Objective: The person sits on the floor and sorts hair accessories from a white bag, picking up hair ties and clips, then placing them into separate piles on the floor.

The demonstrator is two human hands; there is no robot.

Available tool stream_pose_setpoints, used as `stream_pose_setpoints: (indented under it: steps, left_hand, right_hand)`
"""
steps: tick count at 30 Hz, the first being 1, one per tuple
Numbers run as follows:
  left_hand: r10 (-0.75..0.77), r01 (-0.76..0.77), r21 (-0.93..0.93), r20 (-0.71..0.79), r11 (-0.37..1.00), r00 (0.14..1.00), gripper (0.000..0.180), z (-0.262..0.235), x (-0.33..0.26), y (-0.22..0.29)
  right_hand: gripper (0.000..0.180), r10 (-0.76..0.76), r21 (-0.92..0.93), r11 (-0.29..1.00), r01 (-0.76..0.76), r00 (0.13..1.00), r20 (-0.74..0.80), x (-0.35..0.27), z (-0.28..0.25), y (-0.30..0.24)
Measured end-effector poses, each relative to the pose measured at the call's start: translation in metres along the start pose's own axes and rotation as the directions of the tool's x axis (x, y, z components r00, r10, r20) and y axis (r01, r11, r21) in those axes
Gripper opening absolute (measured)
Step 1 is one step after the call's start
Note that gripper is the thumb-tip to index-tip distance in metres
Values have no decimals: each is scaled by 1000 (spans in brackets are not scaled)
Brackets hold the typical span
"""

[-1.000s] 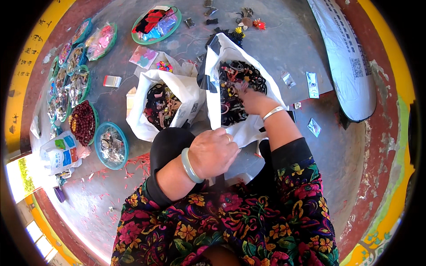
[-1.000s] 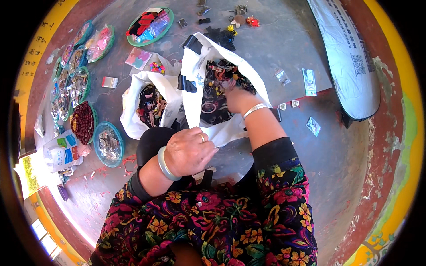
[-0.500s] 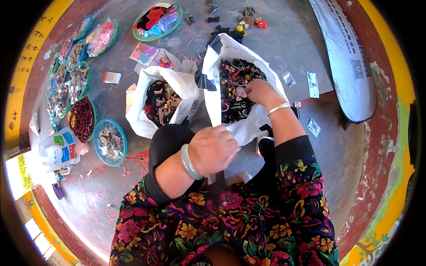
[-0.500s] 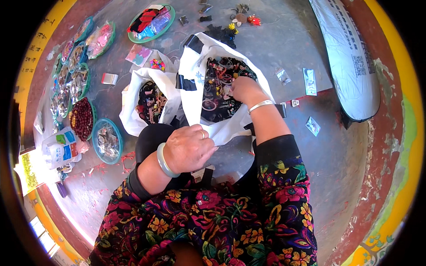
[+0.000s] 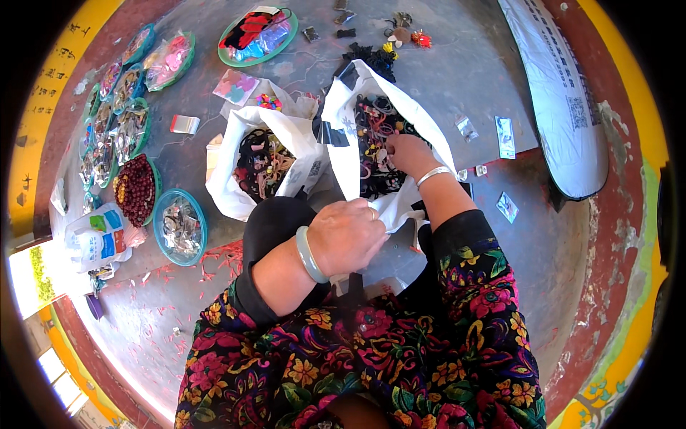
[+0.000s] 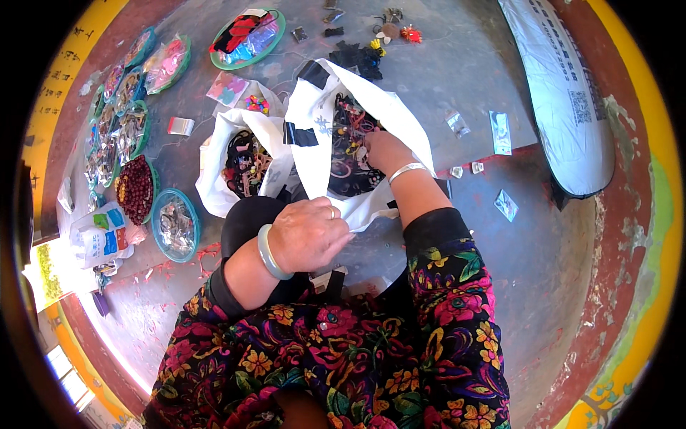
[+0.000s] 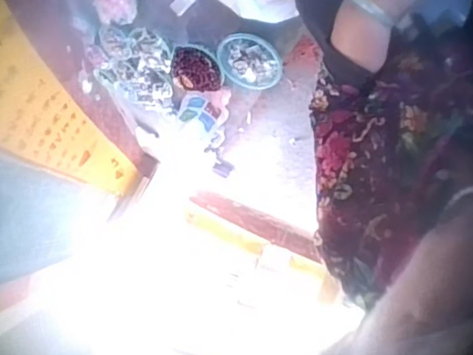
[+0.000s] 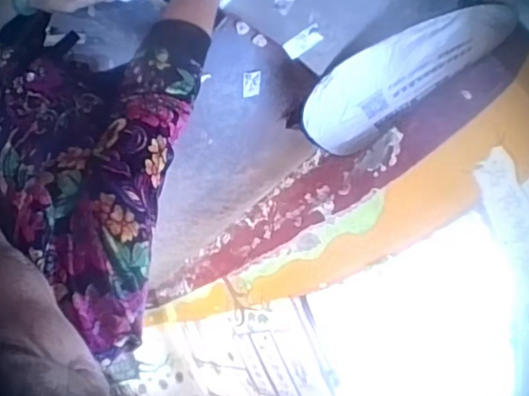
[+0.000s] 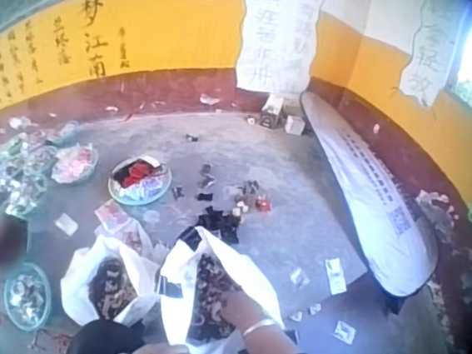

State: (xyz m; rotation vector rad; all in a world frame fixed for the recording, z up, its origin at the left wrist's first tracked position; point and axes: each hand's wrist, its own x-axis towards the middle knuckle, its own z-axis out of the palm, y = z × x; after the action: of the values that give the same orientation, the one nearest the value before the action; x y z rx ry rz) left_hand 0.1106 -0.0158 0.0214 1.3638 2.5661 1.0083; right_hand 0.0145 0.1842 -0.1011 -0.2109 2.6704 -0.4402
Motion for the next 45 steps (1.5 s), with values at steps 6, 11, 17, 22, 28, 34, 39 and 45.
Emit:
stream_pose_setpoints:
  steps: [6,11,17,22,28,34,39,45]
  left_hand:
    - [2,-2,-9,9,1000,1000,14,2,0,-1]
    - [-11,11,-2,29,1000,1000,14,1,-1,1]
    - [-10,10,-4,27,1000,1000,14,2,-1,1]
    - [-19,20,-10,47,1000,999,13,2,-2,0]
    - [-33,35,-15,78,999,996,14,0,-2,1]
    - [-28,27,7,79,1000,996,14,-1,-1,1]
    - [-20,20,0,79,1000,997,15,1,1,1]
    - [-34,32,30,68,999,997,15,3,2,1]
  right_hand:
    - [12,-18,-46,999,22,995,99,-3,-16,8]
    - [18,218,-167,968,-187,957,191,-6,-46,8]
    - [24,399,-288,892,-347,905,146,-12,-64,-2]
    - [21,187,-212,962,-174,981,43,-16,-71,15]
    - [12,168,61,985,-164,984,-59,-31,-94,13]
    - [11,83,278,961,-13,967,-242,-54,-122,-13]
    - [6,36,578,810,94,977,-210,-61,-128,-18]
    - [6,-1,565,819,101,985,-174,-66,-136,-17]
